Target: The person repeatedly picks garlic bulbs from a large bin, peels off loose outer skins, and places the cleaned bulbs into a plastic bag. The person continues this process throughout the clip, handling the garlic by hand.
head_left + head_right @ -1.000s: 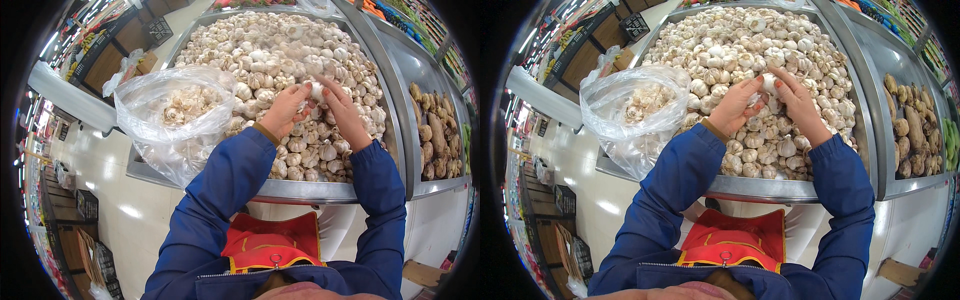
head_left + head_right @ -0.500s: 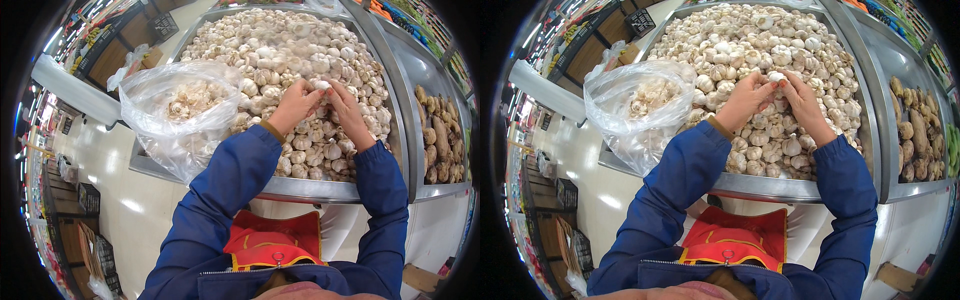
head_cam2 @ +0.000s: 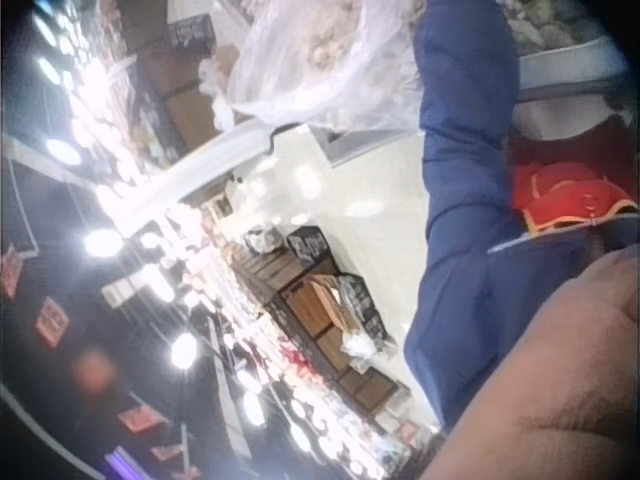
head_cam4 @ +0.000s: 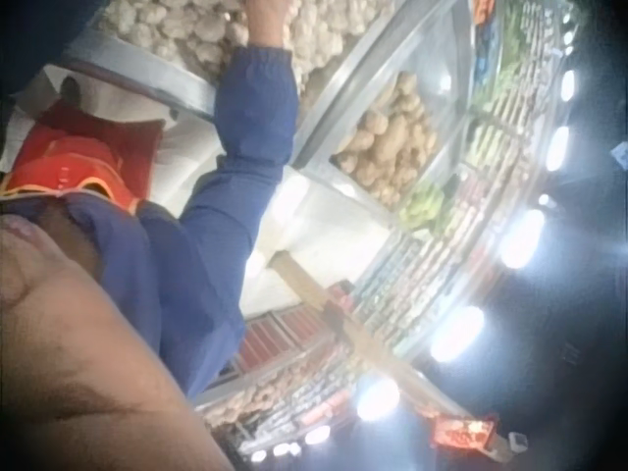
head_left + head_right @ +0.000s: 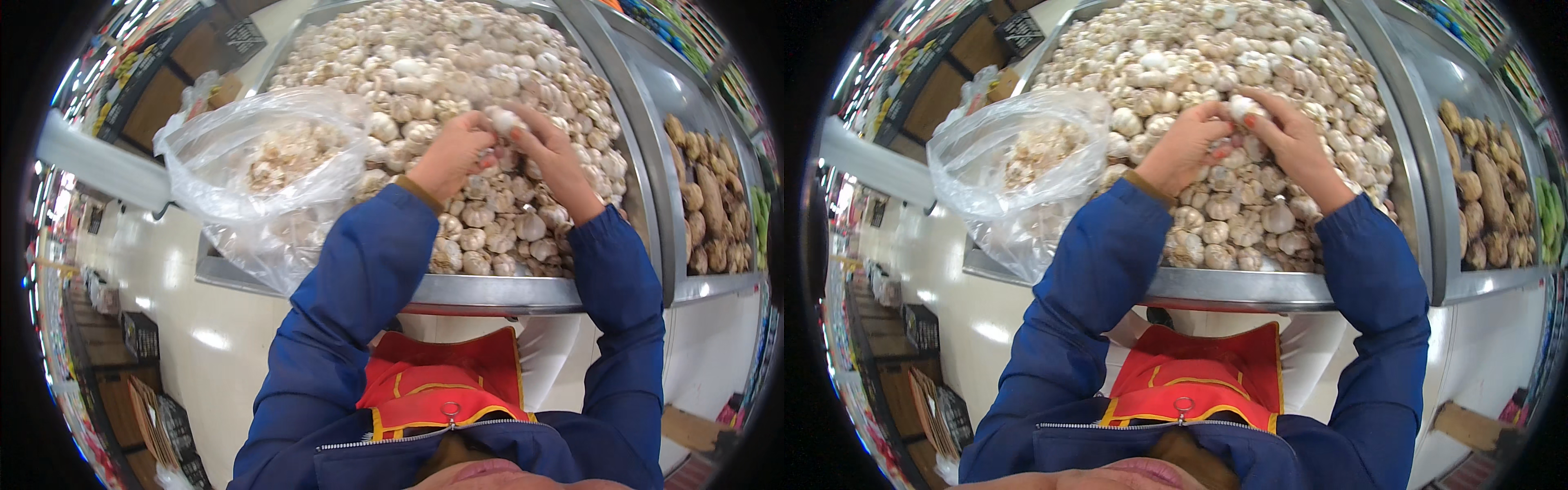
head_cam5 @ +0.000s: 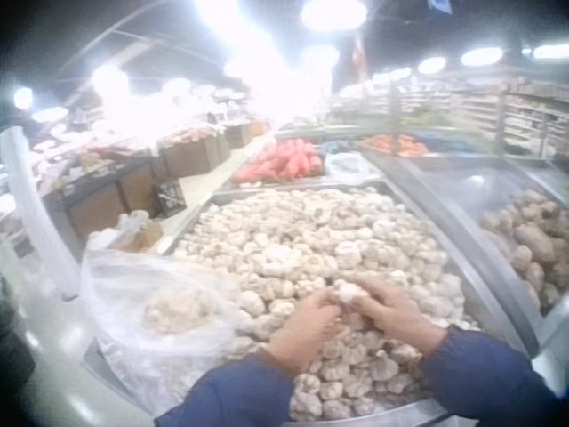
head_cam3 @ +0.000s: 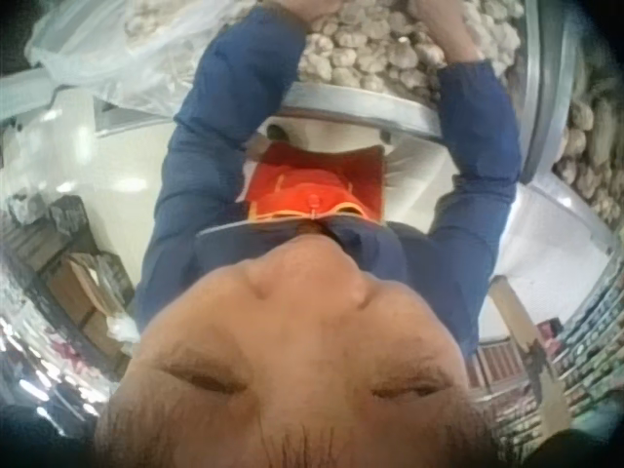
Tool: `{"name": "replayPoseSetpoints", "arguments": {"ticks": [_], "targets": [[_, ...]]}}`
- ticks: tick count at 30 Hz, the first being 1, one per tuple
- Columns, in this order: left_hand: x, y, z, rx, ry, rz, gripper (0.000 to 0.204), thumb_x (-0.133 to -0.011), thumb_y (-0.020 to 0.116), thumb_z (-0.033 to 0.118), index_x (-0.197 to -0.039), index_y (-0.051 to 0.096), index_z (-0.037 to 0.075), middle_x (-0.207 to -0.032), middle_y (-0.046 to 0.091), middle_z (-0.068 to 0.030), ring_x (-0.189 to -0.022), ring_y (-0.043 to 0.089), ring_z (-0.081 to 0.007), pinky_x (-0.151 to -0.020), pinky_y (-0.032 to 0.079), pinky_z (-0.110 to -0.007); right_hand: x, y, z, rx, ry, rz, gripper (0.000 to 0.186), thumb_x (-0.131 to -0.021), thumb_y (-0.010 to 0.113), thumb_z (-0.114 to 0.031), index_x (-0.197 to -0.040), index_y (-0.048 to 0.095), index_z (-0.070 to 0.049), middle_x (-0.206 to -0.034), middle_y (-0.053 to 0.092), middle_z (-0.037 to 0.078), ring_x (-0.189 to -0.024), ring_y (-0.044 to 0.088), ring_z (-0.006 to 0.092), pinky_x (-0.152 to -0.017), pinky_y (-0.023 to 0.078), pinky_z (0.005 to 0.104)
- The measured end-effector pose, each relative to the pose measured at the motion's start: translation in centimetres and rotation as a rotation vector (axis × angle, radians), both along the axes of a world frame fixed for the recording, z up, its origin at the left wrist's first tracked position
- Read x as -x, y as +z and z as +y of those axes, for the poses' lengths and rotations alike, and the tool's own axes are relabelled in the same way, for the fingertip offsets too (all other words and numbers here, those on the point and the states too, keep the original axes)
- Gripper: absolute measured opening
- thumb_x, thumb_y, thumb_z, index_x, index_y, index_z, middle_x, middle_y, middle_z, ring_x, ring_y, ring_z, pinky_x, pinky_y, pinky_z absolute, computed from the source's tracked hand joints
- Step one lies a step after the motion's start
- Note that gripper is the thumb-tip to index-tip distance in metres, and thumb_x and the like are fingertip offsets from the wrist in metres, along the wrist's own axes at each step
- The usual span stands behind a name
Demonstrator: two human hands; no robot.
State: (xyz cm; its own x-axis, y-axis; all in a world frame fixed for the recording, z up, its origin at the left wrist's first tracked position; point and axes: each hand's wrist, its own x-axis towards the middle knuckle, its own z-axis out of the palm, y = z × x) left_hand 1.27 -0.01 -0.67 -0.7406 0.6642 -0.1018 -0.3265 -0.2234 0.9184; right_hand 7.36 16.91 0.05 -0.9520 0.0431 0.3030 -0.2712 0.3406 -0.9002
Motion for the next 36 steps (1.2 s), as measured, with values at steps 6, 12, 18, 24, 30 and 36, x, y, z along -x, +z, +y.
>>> {"name": "replayPoseSetpoints", "arguments": {"ticks": [6,12,18,24,30,36], "targets": [[1.3,0.4,-1.1,-0.271,0.236,-0.073,0.002,-0.091,0.054,0.005,-0.092,0.056,0.005,-0.081,0.060,-0.0089,-0.057,0.047,-0.0083,-0.043,0.031,-0.018,-0.4,-0.4,-0.2,-0.334,0.037,0.160,0.035,-0.094,0.058,-0.021,-0.128,0.059,-0.011,-0.109,0.062,0.005,-0.097,0.056,0.0125,-0.083,0.046,0.0270],[1.5,0.1,-1.2,-0.406,0.217,-0.186,0.004,-0.094,0.053,0.005,-0.097,0.053,0.002,-0.084,0.059,-0.0132,-0.056,0.047,-0.0118,-0.041,0.030,-0.020,2.4,0.0,7.5,-0.179,-0.516,0.076,0.028,-0.090,0.062,-0.025,-0.108,0.067,-0.005,-0.105,0.066,0.016,-0.094,0.063,0.0259,-0.082,0.049,0.0346],[1.5,0.0,-1.1,-0.374,0.196,-0.195,0.006,-0.093,0.054,0.005,-0.098,0.053,0.002,-0.083,0.059,-0.0129,-0.057,0.049,-0.0131,-0.041,0.030,-0.020,3.4,-3.7,11.4,-0.670,-0.333,-0.099,0.037,-0.086,0.063,-0.026,-0.117,0.061,-0.006,-0.108,0.066,0.016,-0.098,0.063,0.0303,-0.084,0.049,0.0385],[1.5,-0.1,-1.0,-0.367,0.172,-0.197,0.005,-0.091,0.056,0.004,-0.096,0.054,0.002,-0.082,0.059,-0.0123,-0.057,0.050,-0.0132,-0.039,0.029,-0.020,2.7,-2.4,9.7,-0.619,-0.213,-0.124,0.042,-0.072,0.067,-0.020,-0.111,0.061,-0.006,-0.102,0.064,0.014,-0.096,0.060,0.0251,-0.082,0.046,0.0348],[1.3,-0.1,-1.0,-0.377,0.171,-0.197,0.006,-0.091,0.057,0.004,-0.096,0.055,0.003,-0.081,0.060,-0.0108,-0.057,0.050,-0.0118,-0.039,0.030,-0.019,0.5,1.4,6.5,-0.226,0.119,-0.108,0.017,-0.079,0.063,-0.015,-0.093,0.064,-0.007,-0.086,0.057,-0.001,-0.076,0.053,0.0073,-0.065,0.043,0.0254],[0.8,0.0,-0.8,-0.293,0.192,-0.137,0.016,-0.094,0.055,0.005,-0.109,0.056,-0.001,-0.086,0.058,-0.0085,-0.057,0.047,-0.0077,-0.040,0.029,-0.017,0.1,2.3,4.0,0.184,0.040,-0.020,0.020,-0.084,0.060,-0.012,-0.104,0.063,-0.006,-0.091,0.061,0.000,-0.081,0.058,0.0085,-0.074,0.050,0.0242]]}}
